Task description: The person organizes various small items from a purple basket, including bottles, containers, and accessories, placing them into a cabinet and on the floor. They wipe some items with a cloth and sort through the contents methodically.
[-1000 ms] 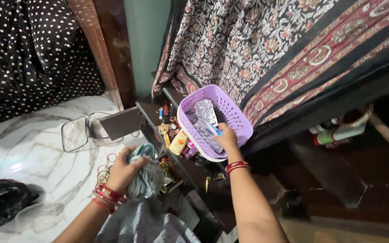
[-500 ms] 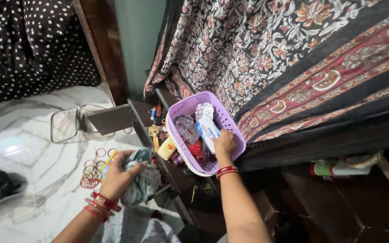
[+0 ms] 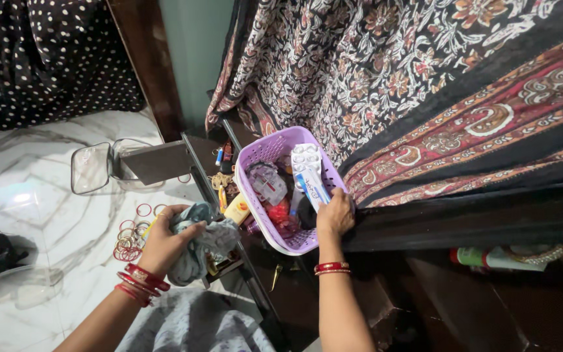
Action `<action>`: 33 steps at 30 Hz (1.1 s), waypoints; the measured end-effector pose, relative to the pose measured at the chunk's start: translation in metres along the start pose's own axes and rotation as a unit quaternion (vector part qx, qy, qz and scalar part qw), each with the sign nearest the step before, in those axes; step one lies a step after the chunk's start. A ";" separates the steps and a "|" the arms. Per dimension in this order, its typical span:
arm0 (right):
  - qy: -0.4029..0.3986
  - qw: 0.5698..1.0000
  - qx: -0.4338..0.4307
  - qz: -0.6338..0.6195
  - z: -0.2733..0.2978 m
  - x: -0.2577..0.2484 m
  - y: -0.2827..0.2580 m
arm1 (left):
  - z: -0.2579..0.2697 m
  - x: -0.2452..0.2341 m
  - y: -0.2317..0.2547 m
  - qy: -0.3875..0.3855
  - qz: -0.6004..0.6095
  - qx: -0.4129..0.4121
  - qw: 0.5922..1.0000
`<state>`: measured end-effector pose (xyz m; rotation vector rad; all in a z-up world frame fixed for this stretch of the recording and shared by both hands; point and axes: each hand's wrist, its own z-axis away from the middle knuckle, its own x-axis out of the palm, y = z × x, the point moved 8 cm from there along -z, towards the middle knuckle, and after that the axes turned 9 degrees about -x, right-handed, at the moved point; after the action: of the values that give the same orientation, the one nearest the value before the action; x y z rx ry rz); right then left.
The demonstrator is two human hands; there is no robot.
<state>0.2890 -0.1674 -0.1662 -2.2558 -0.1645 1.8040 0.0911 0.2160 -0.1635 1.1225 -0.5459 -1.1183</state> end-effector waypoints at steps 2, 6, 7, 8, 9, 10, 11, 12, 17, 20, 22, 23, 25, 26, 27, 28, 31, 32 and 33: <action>-0.048 0.999 -0.010 0.012 -0.006 0.021 0.006 | -0.003 -0.002 0.000 0.000 0.009 -0.004 1.000; -0.219 0.955 -0.199 -0.014 -0.009 0.087 -0.015 | -0.004 -0.005 -0.003 0.000 0.014 -0.011 1.000; -0.255 0.925 -0.279 -0.037 -0.003 0.099 -0.026 | -0.004 -0.003 -0.004 -0.003 0.017 -0.015 1.000; -0.318 0.897 -0.291 -0.096 0.003 0.111 -0.028 | -0.003 -0.002 -0.006 -0.006 0.019 -0.015 1.000; -0.378 0.861 -0.304 -0.154 0.008 0.120 -0.036 | -0.003 -0.002 -0.006 -0.007 0.023 -0.013 1.000; -0.434 0.818 -0.314 -0.210 0.013 0.125 -0.045 | -0.005 -0.001 -0.006 -0.008 0.026 -0.012 1.000; -0.365 0.875 -0.249 -0.200 -0.004 0.122 -0.040 | -0.005 0.000 -0.008 -0.009 0.031 -0.019 0.999; -0.293 0.920 -0.179 -0.187 -0.019 0.115 -0.036 | -0.005 0.001 -0.010 -0.010 0.036 -0.027 0.999; -0.101 0.925 -0.356 -0.092 -0.039 0.077 -0.103 | -0.006 0.003 -0.013 -0.001 0.034 -0.012 0.999; -0.164 0.871 -0.462 0.042 -0.024 0.087 -0.134 | -0.009 0.007 -0.010 0.002 -0.003 -0.005 1.000; -0.277 0.847 -0.426 0.158 -0.017 0.098 -0.124 | -0.013 0.010 -0.010 0.003 -0.016 -0.024 1.000; -0.332 0.833 -0.397 0.196 -0.013 0.100 -0.114 | -0.016 0.011 -0.006 0.011 -0.026 -0.008 1.000; -0.438 0.791 -0.334 0.267 -0.002 0.096 -0.087 | -0.021 0.012 0.004 0.026 -0.047 0.022 0.998; -0.439 0.791 -0.338 0.259 0.000 0.088 -0.084 | -0.025 0.014 0.009 0.024 -0.042 0.037 0.998; -0.440 0.790 -0.344 0.253 0.003 0.081 -0.080 | -0.029 0.017 0.014 0.024 -0.037 0.050 0.998; -0.441 0.789 -0.349 0.246 0.005 0.077 -0.078 | -0.032 0.018 0.019 0.025 -0.031 0.064 0.997; -0.396 0.852 -0.288 0.186 -0.016 0.072 -0.069 | -0.039 0.021 0.026 0.035 -0.056 0.056 0.996; -0.344 0.889 -0.257 0.159 -0.027 0.072 -0.068 | -0.040 0.021 0.028 0.039 -0.057 0.051 0.996; -0.290 0.922 -0.222 0.132 -0.039 0.072 -0.063 | -0.040 0.023 0.030 0.041 -0.057 0.047 0.996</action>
<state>0.3472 -0.0939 -0.2098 -1.9883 -0.4304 2.7907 0.1459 0.2125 -0.1558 1.2890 -0.4774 -1.1487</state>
